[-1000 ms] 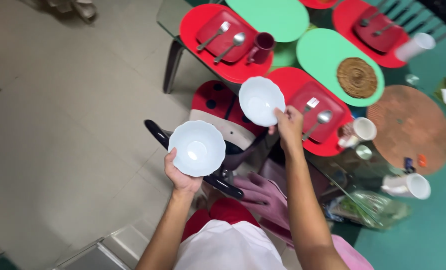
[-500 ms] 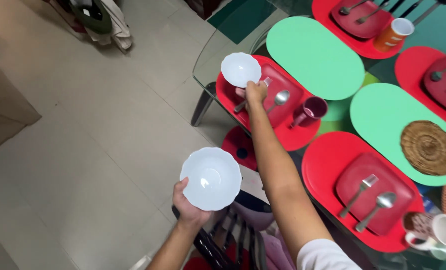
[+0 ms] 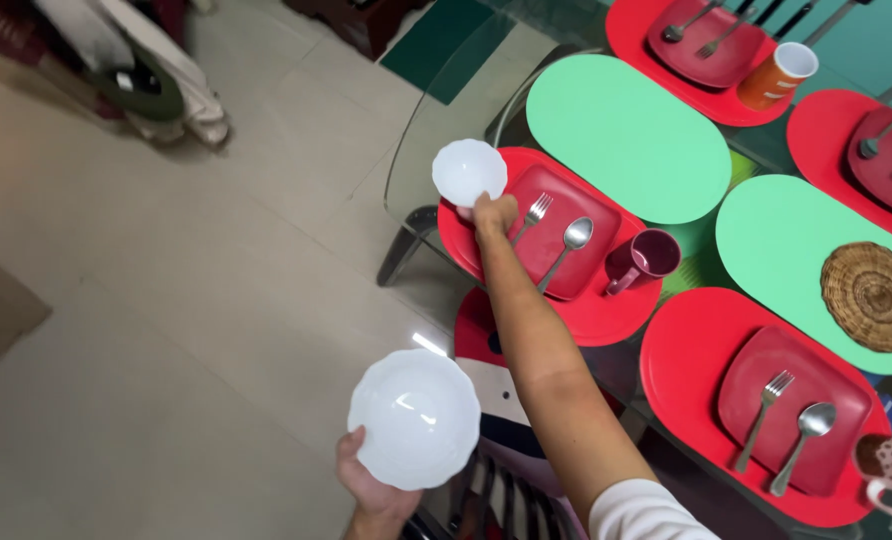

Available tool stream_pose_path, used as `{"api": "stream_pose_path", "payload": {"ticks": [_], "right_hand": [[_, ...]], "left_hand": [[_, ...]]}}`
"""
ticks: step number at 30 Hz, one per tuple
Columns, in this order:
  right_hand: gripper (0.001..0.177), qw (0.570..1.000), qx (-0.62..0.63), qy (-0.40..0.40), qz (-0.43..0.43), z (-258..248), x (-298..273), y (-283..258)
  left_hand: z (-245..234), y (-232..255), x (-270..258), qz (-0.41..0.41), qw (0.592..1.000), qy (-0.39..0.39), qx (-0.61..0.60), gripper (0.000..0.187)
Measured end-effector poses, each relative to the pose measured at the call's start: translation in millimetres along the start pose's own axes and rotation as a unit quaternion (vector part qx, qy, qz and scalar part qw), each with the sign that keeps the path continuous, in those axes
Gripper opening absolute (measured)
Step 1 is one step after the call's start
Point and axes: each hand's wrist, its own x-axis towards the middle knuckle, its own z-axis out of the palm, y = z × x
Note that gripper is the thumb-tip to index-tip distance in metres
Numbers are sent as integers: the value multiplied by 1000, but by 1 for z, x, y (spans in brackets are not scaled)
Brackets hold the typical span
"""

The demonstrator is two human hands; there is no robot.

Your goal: The recorder sets a dining table with mugs, bowls, and two pots of food.

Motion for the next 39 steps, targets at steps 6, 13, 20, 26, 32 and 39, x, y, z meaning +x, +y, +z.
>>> {"api": "stream_pose_path", "payload": {"ticks": [6, 13, 20, 26, 32, 39], "right_hand": [[53, 994, -103, -47, 3, -44, -70, -66], [60, 959, -53, -262, -91, -203, -233, -29], [63, 963, 51, -265, 22, -306, -353, 0], [32, 990, 27, -130, 43, -354, -357, 26], [37, 998, 61, -12, 27, -391, -287, 48], [44, 989, 35, 144, 23, -416, -133, 82]], "left_hand": [[10, 30, 20, -48, 998, -44, 12, 86], [50, 37, 49, -123, 985, -107, 56, 82], [72, -41, 59, -235, 951, -174, 98, 72], [83, -108, 58, -306, 912, -227, 153, 69], [141, -136, 79, -321, 853, -316, 265, 78], [109, -102, 88, -261, 781, -330, 461, 81]]}}
